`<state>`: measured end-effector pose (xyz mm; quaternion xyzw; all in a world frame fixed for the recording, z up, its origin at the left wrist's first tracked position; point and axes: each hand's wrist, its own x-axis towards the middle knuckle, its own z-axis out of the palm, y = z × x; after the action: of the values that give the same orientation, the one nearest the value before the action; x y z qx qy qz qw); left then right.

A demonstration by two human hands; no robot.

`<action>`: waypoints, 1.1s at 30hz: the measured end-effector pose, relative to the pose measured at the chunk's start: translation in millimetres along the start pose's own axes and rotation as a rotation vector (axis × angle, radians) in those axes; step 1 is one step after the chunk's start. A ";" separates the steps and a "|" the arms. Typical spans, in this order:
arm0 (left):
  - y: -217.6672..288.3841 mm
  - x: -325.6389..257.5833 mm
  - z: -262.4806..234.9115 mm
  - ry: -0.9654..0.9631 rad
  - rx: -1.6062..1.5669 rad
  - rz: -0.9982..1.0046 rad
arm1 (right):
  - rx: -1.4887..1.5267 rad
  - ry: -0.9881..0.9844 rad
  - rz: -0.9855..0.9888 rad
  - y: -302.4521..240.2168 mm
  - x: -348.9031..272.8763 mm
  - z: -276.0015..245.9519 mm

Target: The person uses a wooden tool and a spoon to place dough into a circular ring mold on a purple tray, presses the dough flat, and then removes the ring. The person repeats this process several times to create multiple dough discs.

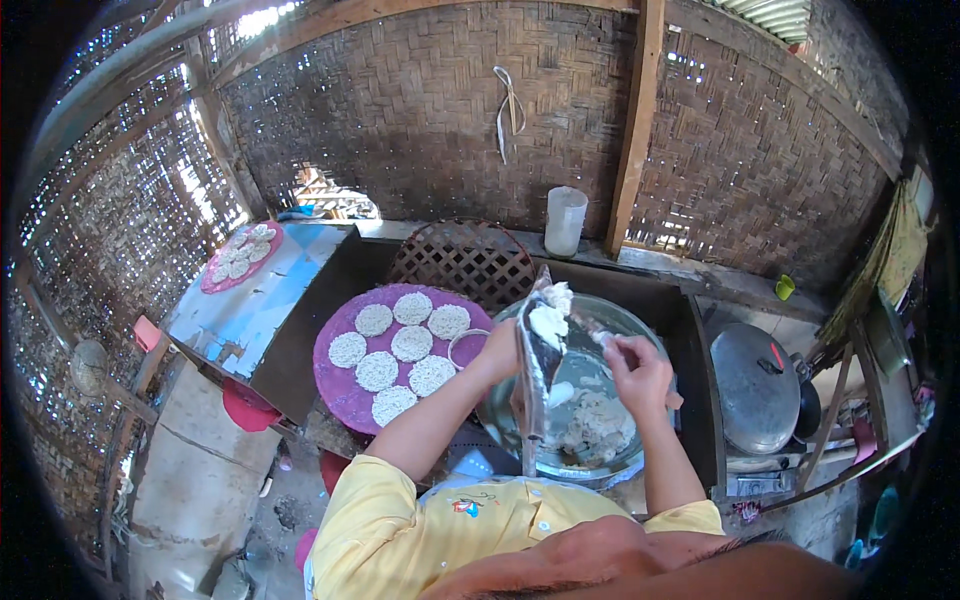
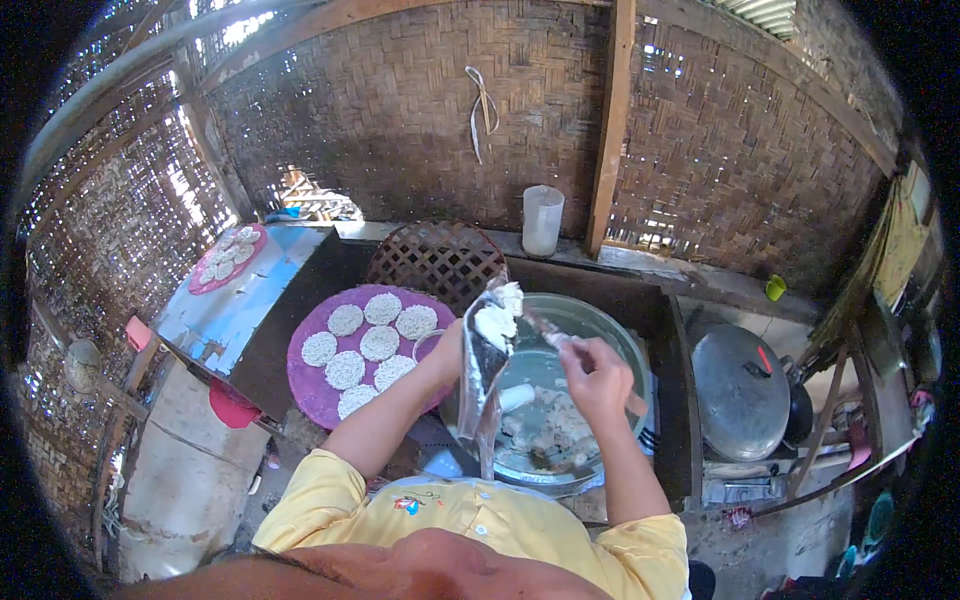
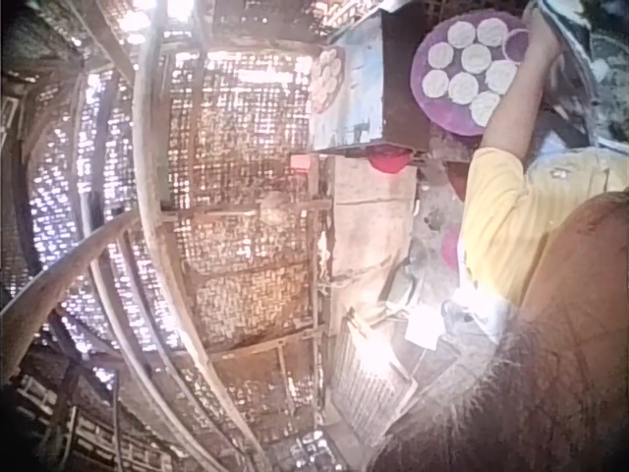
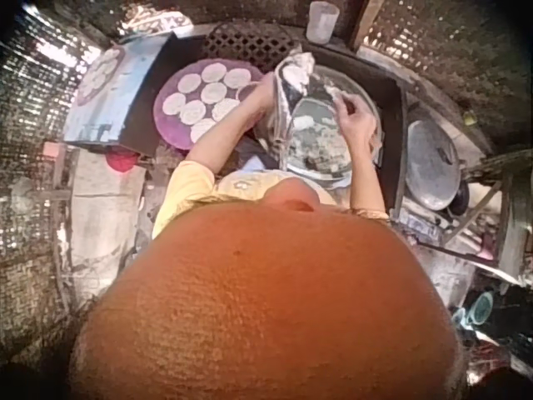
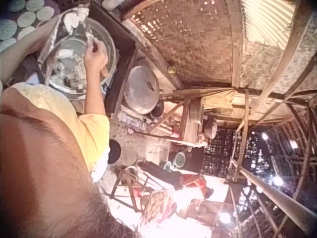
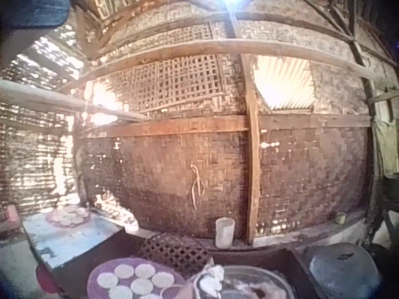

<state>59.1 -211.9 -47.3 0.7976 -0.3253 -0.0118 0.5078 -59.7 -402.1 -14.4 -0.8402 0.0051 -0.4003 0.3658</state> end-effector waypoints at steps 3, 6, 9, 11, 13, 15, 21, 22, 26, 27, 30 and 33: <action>-15.3 -1.4 1.0 0.019 0.081 -0.025 | 0.060 -0.031 -0.091 -12.7 -14.9 -2.7; -20.3 -5.2 -12.0 0.020 -0.015 -0.243 | 0.153 -0.214 0.014 -12.8 -27.5 -25.4; -12.0 -17.7 -32.4 0.194 -0.643 -0.150 | 0.141 -0.223 0.158 -0.9 -30.8 -45.3; 7.7 -32.7 -62.7 0.196 -1.103 -0.177 | -0.281 -0.313 0.212 -9.2 -25.6 -62.8; -35.5 -34.8 -70.5 0.145 -1.073 0.090 | -0.546 -0.419 -0.010 0.4 -31.0 -65.5; 12.3 -32.8 -76.9 0.066 -1.168 0.158 | -0.118 -0.298 -0.041 -1.7 -35.8 -40.9; 47.3 -39.5 -72.4 -0.117 -1.437 0.505 | 1.492 -0.762 0.946 -100.8 -67.2 41.7; 50.7 -45.1 -75.4 -0.130 -1.427 0.519 | 1.742 -0.803 1.076 -109.4 -70.4 45.7; 52.1 -62.1 -98.1 -0.064 -1.319 0.381 | 2.105 -0.985 1.133 -103.3 -56.3 51.1; 42.3 -70.0 -106.3 0.000 -1.004 0.379 | 2.024 -0.991 0.950 -101.4 -52.1 51.9; 25.0 -96.2 -133.9 0.007 -0.194 0.372 | 1.571 -0.832 0.611 -119.2 -28.2 44.6; 13.3 -114.9 -147.8 -0.190 0.087 0.276 | 1.185 -0.839 0.569 -137.2 -8.6 49.9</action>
<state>13.4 -35.9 -0.7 0.7620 -0.4784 -0.0033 0.4365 -70.8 -268.5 44.2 -0.5522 -0.1332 0.1242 0.8136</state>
